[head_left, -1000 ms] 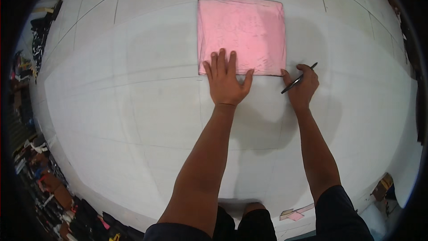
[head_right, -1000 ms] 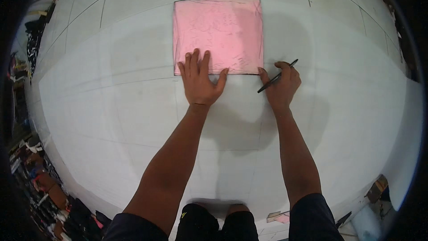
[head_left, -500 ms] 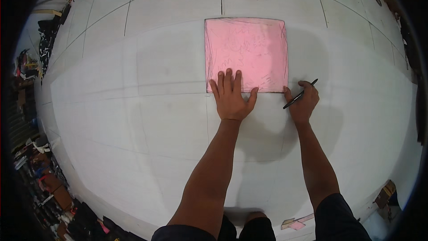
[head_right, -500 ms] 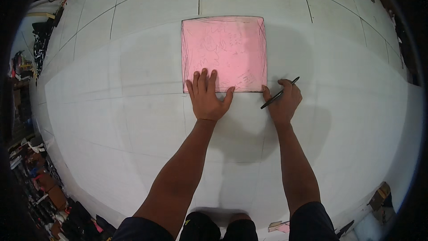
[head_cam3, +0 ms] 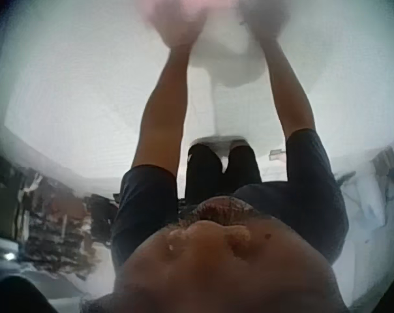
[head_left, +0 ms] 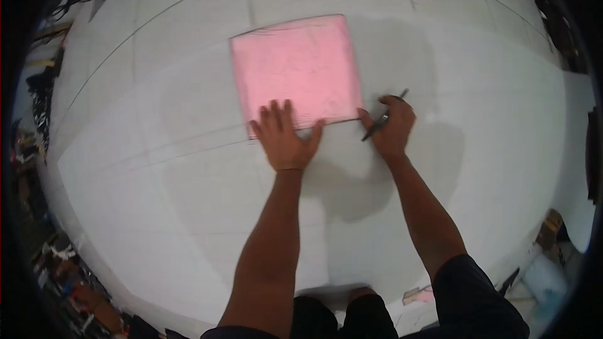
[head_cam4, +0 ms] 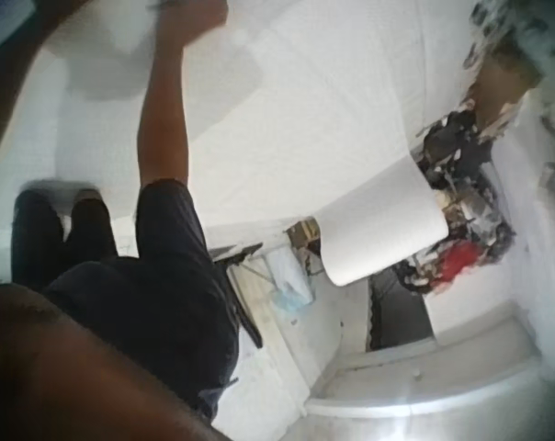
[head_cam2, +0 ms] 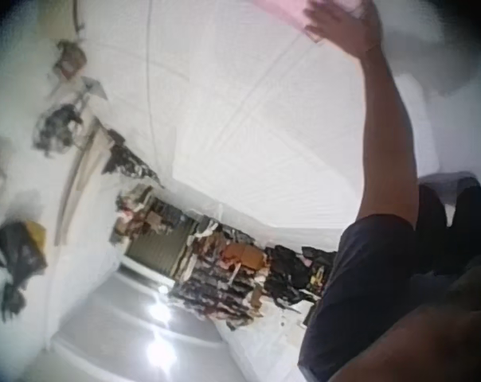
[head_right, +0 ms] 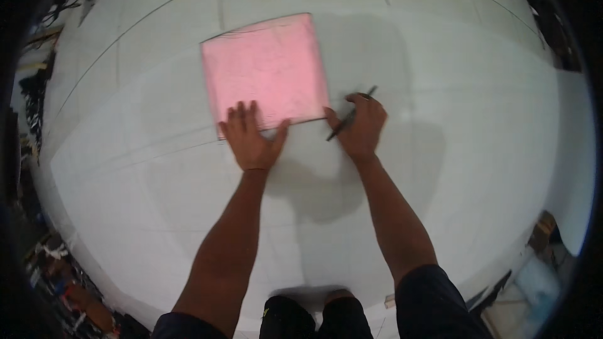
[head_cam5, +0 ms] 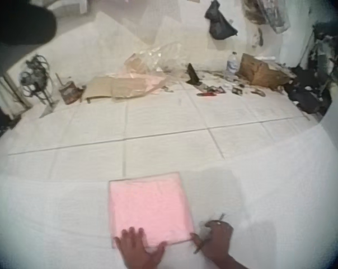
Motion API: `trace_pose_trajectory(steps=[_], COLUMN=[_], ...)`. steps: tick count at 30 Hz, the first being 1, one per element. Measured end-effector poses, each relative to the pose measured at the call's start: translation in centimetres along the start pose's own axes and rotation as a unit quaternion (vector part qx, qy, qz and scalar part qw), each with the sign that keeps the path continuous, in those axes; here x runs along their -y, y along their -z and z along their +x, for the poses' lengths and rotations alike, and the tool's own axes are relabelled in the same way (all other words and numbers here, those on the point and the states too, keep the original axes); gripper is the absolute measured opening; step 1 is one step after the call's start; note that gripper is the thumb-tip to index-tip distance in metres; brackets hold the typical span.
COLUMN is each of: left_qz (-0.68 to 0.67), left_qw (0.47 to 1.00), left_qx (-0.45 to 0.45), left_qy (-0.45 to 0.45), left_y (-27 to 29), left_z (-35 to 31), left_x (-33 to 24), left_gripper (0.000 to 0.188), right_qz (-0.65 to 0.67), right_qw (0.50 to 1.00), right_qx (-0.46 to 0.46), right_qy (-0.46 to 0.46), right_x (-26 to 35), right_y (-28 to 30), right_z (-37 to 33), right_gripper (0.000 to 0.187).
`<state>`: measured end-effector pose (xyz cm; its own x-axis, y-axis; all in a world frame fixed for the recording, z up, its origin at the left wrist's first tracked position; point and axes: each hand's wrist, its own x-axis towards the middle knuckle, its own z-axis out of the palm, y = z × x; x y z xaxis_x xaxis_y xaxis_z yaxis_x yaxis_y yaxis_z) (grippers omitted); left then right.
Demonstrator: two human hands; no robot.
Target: Drawing around a square pink template on a large white surface using a marker.
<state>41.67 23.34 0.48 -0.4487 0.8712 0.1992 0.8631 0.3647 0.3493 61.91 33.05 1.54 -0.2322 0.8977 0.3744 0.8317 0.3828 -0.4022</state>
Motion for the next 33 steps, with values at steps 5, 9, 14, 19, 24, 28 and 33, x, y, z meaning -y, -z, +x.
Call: trace_pose_trajectory(steps=[5,9,14,19,24,28,33], left_qz=[0.022,0.028,0.027,0.006,0.001,-0.005,-0.011], left_qw=[1.000,1.000,1.000,1.000,0.999,0.998,0.999], left_qx=[0.010,0.004,-0.006,-0.006,0.024,0.043,0.021], left_qy=[0.009,0.012,0.011,0.016,0.023,0.043,0.038], left_y=[0.1,0.1,0.3,0.5,0.6,0.5,0.2], left_z=[0.0,0.1,0.3,0.2,0.2,0.0,-0.2], left_x=[-0.3,-0.6,-0.2,-0.1,-0.2,0.1,0.4], left_gripper=[0.079,0.080,0.079,0.079,0.084,0.082,0.082], right_qz=[0.154,0.400,0.377,0.412,0.441,0.413,0.368], right_qw=[0.979,0.862,0.913,0.900,0.884,0.883,0.896], right_qx=[0.003,-0.102,-0.049,0.078,0.146,0.213,0.240], right_qy=[-0.131,-0.293,-0.149,-0.122,-0.054,-0.066,-0.062], right_x=[-1.4,-1.7,2.6,10.4,16.4,20.0,20.4], right_y=[-0.3,0.9,-0.7,-5.0,-10.8,-13.6,-14.7], right_z=[-0.2,2.2,7.4,11.9,15.4,16.3,16.8], right_gripper=[0.036,0.029,0.033,0.028,0.025,0.023,0.025])
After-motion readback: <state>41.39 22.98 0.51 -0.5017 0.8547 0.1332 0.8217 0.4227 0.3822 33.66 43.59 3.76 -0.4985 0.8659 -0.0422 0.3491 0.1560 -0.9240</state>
